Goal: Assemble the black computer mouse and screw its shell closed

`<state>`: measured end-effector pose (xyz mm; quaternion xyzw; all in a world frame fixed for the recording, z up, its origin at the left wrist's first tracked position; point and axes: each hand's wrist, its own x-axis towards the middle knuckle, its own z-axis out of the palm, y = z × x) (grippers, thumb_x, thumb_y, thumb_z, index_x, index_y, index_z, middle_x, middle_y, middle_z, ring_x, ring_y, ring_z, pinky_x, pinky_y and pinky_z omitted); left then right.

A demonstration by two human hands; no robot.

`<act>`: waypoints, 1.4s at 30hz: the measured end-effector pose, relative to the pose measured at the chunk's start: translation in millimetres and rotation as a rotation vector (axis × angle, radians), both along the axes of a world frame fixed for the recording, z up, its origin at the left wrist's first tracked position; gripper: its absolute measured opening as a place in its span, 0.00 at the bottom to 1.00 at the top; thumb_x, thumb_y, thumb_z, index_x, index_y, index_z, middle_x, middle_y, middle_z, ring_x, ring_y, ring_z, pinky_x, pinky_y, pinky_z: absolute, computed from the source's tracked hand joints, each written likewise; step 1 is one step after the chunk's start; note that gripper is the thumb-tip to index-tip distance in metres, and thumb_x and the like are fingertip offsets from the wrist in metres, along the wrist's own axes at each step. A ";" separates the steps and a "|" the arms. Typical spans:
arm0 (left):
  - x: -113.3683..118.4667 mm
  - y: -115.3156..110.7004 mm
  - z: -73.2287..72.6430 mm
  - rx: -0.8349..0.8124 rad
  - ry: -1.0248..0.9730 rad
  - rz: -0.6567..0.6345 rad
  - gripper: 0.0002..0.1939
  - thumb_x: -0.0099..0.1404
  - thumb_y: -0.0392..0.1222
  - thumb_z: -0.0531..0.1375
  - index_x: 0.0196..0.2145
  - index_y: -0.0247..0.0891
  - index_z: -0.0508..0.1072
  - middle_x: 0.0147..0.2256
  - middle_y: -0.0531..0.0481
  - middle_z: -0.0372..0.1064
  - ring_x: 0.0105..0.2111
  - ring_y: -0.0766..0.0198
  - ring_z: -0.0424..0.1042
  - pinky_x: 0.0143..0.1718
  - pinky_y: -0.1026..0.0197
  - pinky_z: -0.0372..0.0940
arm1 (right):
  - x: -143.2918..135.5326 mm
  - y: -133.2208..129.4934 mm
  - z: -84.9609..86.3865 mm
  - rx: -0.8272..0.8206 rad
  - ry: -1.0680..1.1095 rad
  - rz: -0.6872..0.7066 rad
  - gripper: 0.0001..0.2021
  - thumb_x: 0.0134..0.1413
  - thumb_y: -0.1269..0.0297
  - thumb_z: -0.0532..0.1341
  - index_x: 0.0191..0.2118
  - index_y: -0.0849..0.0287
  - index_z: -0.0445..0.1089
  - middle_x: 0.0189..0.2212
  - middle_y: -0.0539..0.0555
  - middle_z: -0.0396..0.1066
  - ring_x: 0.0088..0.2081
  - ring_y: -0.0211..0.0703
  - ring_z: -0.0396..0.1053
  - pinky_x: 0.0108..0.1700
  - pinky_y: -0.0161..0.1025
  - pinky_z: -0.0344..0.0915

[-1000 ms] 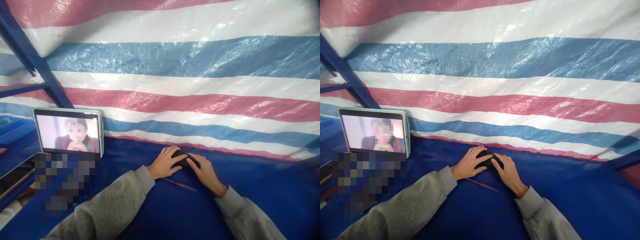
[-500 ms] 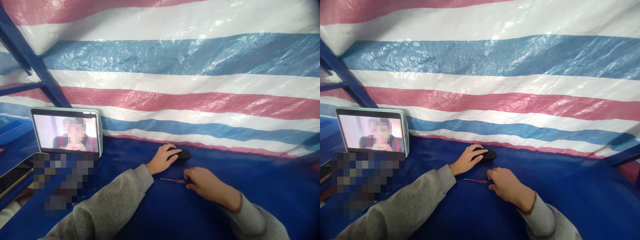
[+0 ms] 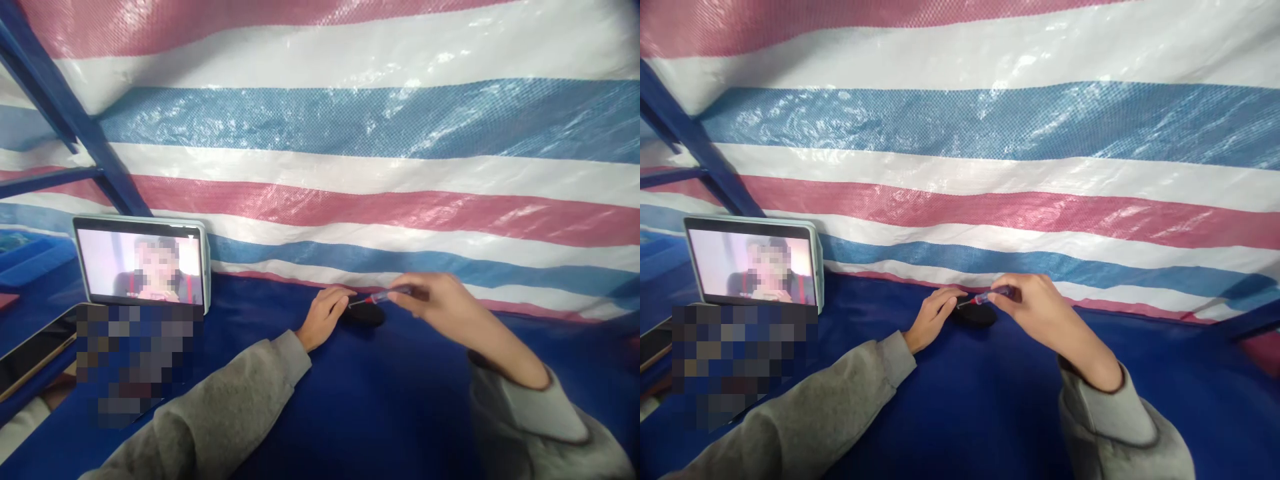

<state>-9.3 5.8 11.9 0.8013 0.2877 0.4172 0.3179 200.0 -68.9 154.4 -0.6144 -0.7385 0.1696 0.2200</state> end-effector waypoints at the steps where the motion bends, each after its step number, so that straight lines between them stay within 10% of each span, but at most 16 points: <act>1: -0.4 -1.1 0.4 0.018 -0.018 0.017 0.18 0.75 0.48 0.47 0.49 0.42 0.74 0.48 0.48 0.73 0.49 0.58 0.70 0.55 0.55 0.59 | -1.4 0.3 1.7 0.032 0.003 -0.024 0.14 0.57 0.53 0.58 0.34 0.56 0.75 0.24 0.51 0.74 0.22 0.40 0.67 0.28 0.37 0.62; 15: 3.4 2.5 -8.7 0.117 -0.079 0.099 0.08 0.67 0.46 0.62 0.36 0.39 0.78 0.36 0.50 0.77 0.38 0.60 0.74 0.48 0.56 0.62 | 3.4 -2.4 -11.8 0.146 -0.001 -0.039 0.12 0.57 0.54 0.59 0.34 0.54 0.76 0.27 0.50 0.77 0.24 0.40 0.69 0.30 0.38 0.64; 42: 2.9 1.6 -12.3 0.262 -0.021 0.044 0.11 0.67 0.49 0.61 0.33 0.39 0.75 0.32 0.50 0.75 0.35 0.62 0.73 0.43 0.58 0.62 | -0.8 -2.1 -16.3 0.163 0.016 -0.017 0.10 0.56 0.56 0.60 0.35 0.55 0.75 0.29 0.50 0.77 0.29 0.41 0.71 0.34 0.38 0.65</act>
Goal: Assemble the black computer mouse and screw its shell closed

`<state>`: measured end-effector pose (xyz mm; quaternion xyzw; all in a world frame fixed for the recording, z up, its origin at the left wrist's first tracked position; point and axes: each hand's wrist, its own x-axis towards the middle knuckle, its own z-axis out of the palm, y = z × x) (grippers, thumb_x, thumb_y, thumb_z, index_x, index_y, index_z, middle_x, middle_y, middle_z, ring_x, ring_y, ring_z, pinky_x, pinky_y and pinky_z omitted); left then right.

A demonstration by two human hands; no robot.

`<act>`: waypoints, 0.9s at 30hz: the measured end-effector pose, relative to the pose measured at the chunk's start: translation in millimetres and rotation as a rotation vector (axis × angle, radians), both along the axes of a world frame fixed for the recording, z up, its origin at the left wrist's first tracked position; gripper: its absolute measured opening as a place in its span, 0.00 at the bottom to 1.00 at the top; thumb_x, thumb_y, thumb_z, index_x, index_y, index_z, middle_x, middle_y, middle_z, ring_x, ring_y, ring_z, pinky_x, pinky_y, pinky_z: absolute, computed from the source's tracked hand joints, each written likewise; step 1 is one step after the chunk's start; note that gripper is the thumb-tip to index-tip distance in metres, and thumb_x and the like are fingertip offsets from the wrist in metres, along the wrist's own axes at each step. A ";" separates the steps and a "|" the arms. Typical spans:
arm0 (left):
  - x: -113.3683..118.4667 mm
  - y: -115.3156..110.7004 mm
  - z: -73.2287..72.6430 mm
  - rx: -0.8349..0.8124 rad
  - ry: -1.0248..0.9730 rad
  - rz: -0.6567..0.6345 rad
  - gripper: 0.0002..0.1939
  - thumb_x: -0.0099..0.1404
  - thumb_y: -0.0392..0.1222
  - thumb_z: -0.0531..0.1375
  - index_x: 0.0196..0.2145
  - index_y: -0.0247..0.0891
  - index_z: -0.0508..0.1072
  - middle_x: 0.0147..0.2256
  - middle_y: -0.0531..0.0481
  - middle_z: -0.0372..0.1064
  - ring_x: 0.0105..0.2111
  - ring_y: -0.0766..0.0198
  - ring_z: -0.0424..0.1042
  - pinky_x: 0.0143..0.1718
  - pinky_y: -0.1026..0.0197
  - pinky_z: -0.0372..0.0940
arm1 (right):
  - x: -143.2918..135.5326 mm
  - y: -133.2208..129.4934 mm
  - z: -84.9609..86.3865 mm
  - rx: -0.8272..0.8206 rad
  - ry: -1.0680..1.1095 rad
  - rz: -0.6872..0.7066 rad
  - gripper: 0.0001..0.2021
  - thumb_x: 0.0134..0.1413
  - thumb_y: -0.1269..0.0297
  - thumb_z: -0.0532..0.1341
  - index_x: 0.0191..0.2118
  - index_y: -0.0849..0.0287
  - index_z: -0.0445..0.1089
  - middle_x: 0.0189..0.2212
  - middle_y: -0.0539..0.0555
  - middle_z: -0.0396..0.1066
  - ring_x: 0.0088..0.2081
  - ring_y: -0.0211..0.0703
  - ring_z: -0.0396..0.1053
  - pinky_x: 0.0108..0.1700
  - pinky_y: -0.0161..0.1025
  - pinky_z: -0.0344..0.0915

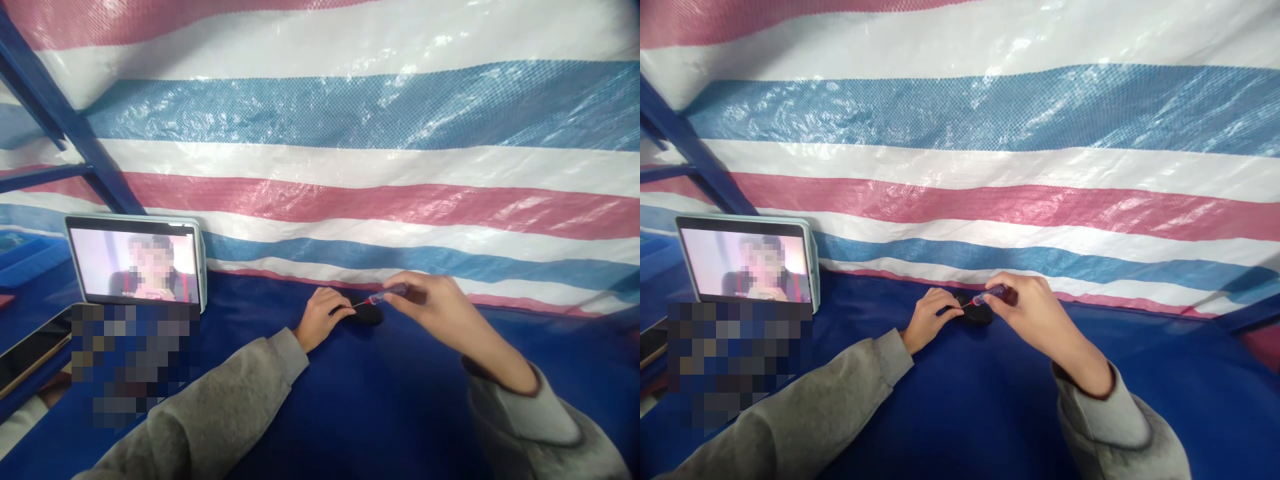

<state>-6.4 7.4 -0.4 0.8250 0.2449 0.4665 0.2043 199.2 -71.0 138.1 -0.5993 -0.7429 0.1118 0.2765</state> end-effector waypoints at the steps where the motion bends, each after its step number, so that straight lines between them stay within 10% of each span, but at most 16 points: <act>1: 0.0 -0.2 -0.1 0.018 0.011 -0.006 0.12 0.68 0.49 0.60 0.33 0.39 0.76 0.32 0.50 0.75 0.35 0.61 0.73 0.43 0.58 0.62 | -1.6 -0.2 -0.3 0.003 0.019 -0.005 0.10 0.55 0.56 0.60 0.35 0.55 0.74 0.29 0.50 0.76 0.28 0.41 0.71 0.33 0.37 0.65; 27: -0.3 -3.1 4.8 0.014 0.100 0.009 0.16 0.66 0.53 0.60 0.43 0.40 0.76 0.42 0.46 0.76 0.45 0.57 0.74 0.50 0.54 0.62 | -20.0 -1.1 -7.0 0.095 0.208 -0.085 0.10 0.55 0.56 0.61 0.34 0.57 0.74 0.26 0.51 0.74 0.27 0.40 0.69 0.32 0.37 0.65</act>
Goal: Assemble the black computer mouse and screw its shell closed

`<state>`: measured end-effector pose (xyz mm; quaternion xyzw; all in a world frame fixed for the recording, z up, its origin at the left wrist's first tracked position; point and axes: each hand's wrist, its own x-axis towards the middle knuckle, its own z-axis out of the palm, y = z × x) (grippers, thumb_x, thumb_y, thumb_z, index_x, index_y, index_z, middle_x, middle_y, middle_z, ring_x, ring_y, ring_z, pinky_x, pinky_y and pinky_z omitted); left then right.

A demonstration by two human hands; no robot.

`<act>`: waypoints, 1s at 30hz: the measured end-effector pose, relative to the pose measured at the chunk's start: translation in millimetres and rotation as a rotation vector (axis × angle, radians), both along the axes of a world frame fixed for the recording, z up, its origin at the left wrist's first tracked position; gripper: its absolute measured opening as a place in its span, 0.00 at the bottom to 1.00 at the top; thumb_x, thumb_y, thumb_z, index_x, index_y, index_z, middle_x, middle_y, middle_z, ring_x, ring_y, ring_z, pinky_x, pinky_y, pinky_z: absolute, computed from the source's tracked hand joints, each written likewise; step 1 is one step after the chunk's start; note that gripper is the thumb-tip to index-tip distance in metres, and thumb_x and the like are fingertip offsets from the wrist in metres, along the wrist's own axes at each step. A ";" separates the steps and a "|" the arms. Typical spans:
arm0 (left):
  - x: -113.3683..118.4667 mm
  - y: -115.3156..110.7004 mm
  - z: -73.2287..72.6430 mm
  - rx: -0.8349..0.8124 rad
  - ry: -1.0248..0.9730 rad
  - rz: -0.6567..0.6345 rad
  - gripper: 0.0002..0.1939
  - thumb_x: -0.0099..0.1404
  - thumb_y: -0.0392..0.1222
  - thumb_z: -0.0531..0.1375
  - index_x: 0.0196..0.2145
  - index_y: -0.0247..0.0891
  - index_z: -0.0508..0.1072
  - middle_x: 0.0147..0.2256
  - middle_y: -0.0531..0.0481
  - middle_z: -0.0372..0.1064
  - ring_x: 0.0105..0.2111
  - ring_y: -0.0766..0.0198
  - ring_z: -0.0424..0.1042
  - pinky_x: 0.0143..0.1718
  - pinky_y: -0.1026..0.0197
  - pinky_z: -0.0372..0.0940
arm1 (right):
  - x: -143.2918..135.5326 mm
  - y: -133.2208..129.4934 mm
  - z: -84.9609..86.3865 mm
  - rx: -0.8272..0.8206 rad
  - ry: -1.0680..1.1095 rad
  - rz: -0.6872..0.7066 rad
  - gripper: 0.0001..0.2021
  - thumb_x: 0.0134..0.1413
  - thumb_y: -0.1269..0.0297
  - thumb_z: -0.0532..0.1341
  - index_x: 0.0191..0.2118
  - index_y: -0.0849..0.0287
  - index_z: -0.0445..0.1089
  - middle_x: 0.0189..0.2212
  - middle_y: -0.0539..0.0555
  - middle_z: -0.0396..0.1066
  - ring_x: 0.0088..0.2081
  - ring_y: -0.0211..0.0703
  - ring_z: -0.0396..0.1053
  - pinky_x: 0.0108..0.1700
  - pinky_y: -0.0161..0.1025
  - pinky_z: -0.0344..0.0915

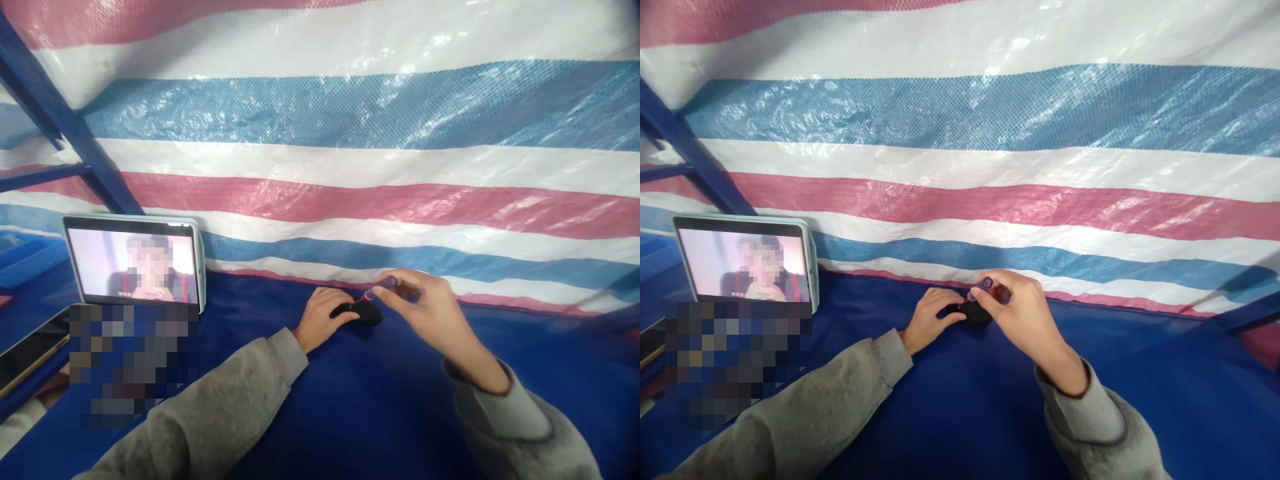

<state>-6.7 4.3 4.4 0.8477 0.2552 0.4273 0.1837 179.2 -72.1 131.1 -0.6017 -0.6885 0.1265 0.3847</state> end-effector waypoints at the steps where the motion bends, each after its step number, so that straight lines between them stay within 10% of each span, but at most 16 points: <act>1: 0.6 0.6 -0.8 0.000 0.039 -0.003 0.19 0.65 0.55 0.61 0.47 0.41 0.74 0.46 0.45 0.75 0.49 0.55 0.72 0.53 0.53 0.61 | 2.2 0.0 0.8 0.023 -0.010 -0.031 0.11 0.56 0.55 0.60 0.34 0.57 0.74 0.26 0.51 0.74 0.27 0.40 0.69 0.32 0.37 0.65; 30: 1.0 3.8 -6.2 0.088 0.297 -0.111 0.19 0.68 0.49 0.59 0.56 0.48 0.69 0.56 0.47 0.66 0.57 0.55 0.62 0.57 0.51 0.55 | 21.2 13.6 -6.6 0.008 -0.319 -0.125 0.13 0.59 0.55 0.56 0.27 0.56 0.68 0.22 0.50 0.73 0.25 0.42 0.69 0.31 0.37 0.59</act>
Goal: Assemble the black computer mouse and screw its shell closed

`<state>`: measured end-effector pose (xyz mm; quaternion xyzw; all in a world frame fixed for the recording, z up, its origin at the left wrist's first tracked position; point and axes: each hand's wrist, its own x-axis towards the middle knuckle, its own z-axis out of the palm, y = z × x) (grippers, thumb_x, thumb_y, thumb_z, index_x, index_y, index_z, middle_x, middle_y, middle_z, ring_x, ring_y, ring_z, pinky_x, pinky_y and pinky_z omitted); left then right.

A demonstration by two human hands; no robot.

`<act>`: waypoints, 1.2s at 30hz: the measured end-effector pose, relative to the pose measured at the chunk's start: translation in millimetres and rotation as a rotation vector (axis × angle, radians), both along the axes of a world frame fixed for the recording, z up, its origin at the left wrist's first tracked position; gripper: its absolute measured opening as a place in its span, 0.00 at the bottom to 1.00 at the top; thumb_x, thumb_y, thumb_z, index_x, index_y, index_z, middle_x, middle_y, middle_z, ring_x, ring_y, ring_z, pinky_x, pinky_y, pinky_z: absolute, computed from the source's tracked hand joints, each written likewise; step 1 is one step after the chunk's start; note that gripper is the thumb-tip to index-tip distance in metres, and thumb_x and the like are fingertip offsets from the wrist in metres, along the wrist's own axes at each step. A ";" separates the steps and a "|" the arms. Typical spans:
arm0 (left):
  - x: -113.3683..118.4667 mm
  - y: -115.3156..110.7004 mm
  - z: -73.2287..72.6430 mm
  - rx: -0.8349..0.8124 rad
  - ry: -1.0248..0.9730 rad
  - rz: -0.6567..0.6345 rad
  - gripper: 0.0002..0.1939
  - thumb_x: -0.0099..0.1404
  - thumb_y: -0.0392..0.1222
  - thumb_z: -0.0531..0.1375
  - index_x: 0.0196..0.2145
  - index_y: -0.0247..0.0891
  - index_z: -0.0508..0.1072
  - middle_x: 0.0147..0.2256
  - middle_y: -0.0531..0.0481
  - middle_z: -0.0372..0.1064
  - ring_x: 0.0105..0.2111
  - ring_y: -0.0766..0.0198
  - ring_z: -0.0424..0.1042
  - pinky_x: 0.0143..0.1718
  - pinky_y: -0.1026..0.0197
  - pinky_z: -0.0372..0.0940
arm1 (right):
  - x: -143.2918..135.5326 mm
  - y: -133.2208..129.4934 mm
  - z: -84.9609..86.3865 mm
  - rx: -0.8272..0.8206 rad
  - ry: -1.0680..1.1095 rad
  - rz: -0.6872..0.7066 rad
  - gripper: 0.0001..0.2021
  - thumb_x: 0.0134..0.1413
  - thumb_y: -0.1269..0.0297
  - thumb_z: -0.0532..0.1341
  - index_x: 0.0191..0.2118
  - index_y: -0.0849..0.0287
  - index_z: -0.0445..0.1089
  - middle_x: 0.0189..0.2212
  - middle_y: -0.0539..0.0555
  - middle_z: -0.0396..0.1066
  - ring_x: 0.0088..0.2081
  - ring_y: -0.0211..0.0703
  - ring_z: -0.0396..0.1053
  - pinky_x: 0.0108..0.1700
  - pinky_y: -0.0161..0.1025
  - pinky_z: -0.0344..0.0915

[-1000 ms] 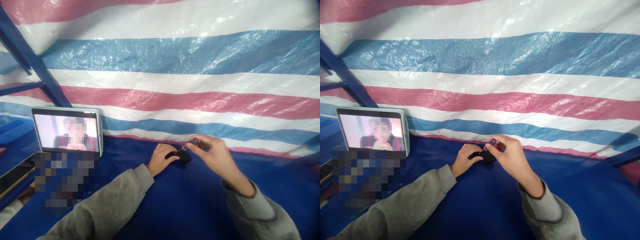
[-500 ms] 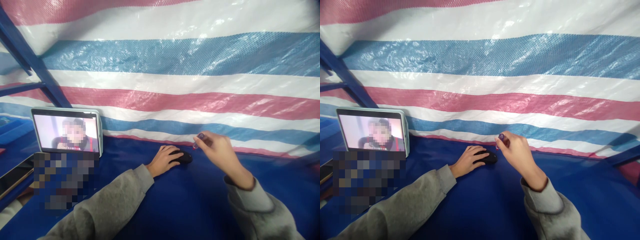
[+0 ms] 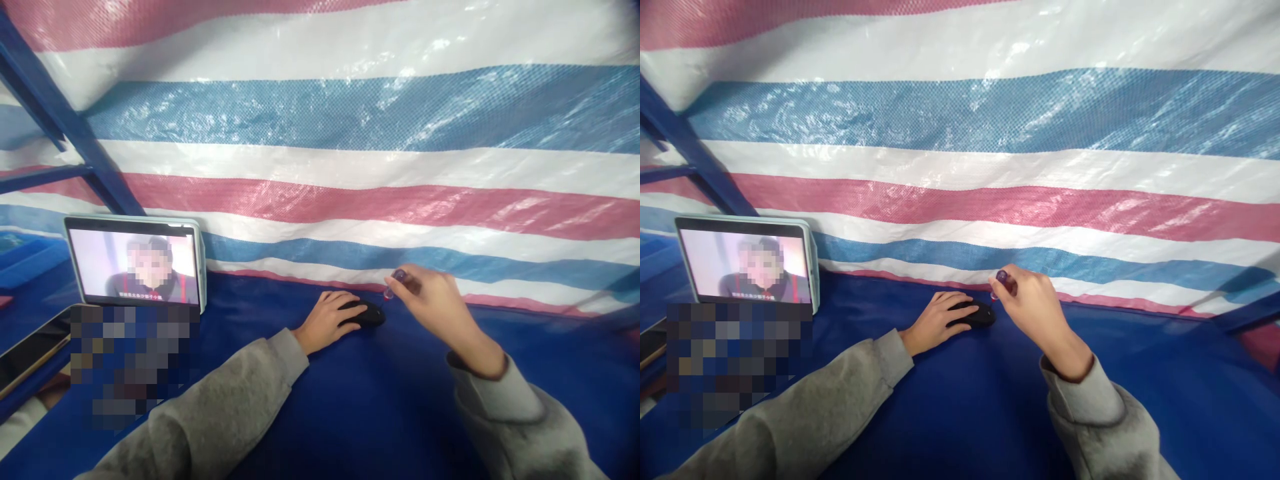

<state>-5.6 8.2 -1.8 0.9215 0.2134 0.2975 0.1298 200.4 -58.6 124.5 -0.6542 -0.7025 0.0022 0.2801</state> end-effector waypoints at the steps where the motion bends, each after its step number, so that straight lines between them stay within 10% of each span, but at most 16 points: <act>1: 0.0 0.1 -0.2 0.000 -0.001 0.001 0.19 0.68 0.49 0.59 0.56 0.48 0.69 0.56 0.47 0.66 0.57 0.55 0.62 0.57 0.51 0.55 | 0.1 0.2 -0.3 -0.005 0.002 0.000 0.13 0.59 0.55 0.56 0.27 0.56 0.68 0.22 0.50 0.73 0.25 0.42 0.70 0.31 0.37 0.59; 36: -0.4 -2.6 4.2 0.100 0.086 -0.014 0.21 0.70 0.48 0.57 0.59 0.48 0.66 0.56 0.46 0.65 0.57 0.54 0.62 0.55 0.51 0.57 | 0.7 0.2 -0.1 -0.006 -0.029 -0.004 0.14 0.56 0.54 0.57 0.24 0.55 0.65 0.18 0.47 0.69 0.21 0.39 0.66 0.29 0.36 0.57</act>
